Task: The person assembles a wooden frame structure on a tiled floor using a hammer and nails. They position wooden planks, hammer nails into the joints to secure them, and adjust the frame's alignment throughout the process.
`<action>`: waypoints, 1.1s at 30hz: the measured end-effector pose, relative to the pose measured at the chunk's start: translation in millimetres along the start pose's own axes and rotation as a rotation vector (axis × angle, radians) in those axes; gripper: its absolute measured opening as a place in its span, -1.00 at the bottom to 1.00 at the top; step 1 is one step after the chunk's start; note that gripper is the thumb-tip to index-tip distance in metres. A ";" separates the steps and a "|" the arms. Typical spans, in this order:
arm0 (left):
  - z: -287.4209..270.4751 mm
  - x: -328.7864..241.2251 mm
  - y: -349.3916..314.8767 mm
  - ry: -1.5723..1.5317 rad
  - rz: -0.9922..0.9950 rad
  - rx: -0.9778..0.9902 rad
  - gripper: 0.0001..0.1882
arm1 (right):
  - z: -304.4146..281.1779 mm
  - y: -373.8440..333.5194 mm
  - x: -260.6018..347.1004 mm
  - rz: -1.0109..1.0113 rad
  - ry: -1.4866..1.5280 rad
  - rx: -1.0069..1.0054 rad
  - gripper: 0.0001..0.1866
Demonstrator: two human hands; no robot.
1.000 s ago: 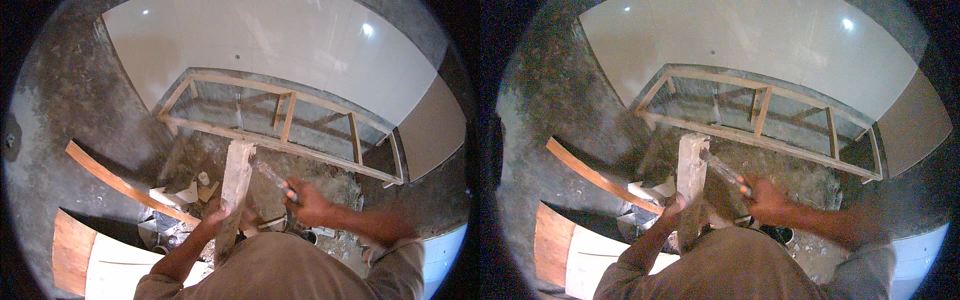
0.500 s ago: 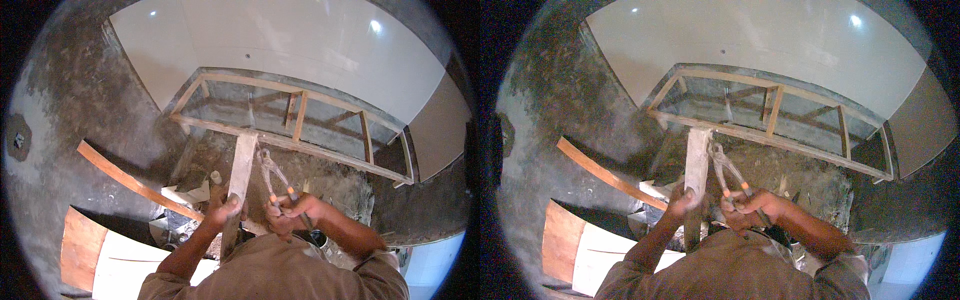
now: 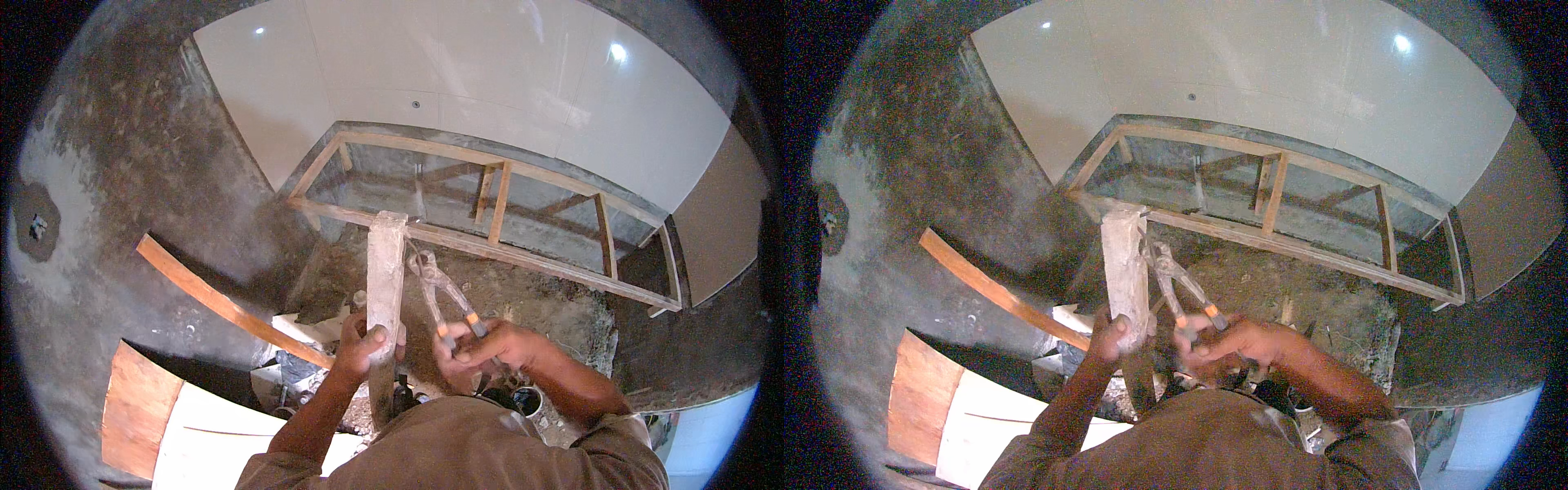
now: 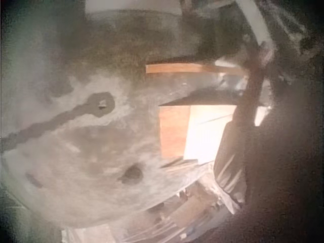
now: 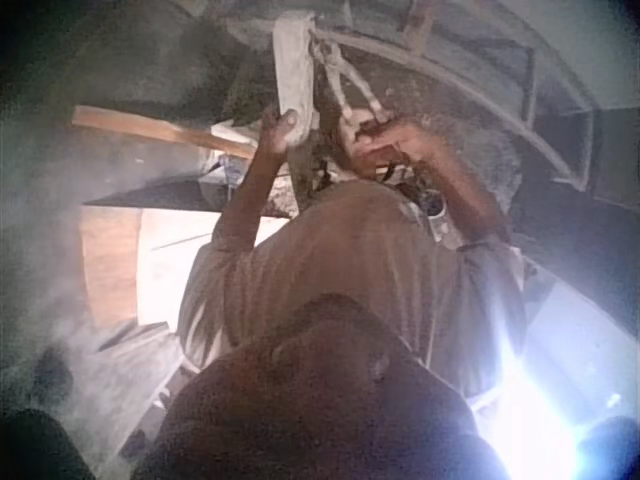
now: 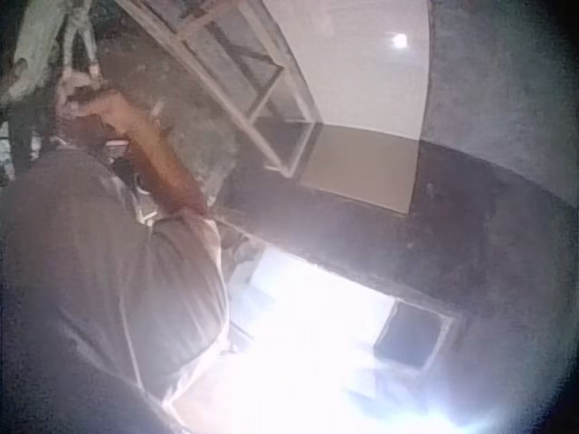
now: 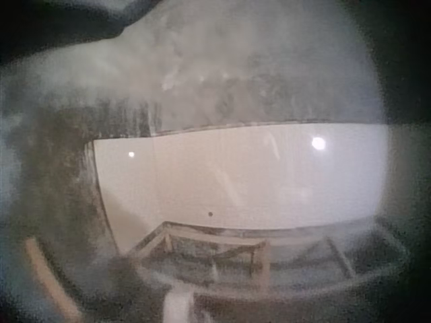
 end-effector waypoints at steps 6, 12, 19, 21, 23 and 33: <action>-82.3 -115.1 7.7 -0.524 0.388 0.000 -0.22 | -52.4 -72.7 -136.6 0.608 -0.777 -0.541 -0.45; -36.0 -111.3 32.6 0.649 0.287 -0.403 -0.40 | -23.9 -19.4 -42.2 0.527 0.311 -0.287 -0.36; 20.5 -87.2 24.2 0.995 0.299 -0.388 -0.41 | -16.8 -8.7 85.7 0.322 0.257 -0.092 -0.46; 25.5 -75.3 23.6 1.005 0.350 -0.369 -0.42 | -24.7 -13.4 96.2 0.311 0.120 -0.083 -0.48; 21.5 -62.4 21.9 0.995 0.382 -0.374 -0.43 | -30.9 -15.3 106.7 0.302 -0.072 -0.042 -0.50; 27.6 -44.3 5.1 1.199 0.491 -0.430 -0.44 | -48.0 -41.5 114.7 0.419 -0.469 0.028 -0.41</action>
Point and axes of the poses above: each hand's wrist, its own y-axis towards the middle knuckle, its own z-axis out of the palm, x = y × z, the point moved 3 cm from there along y, towards the middle knuckle, and after that the axes turned 2 degrees about x, right-handed, at the moved point
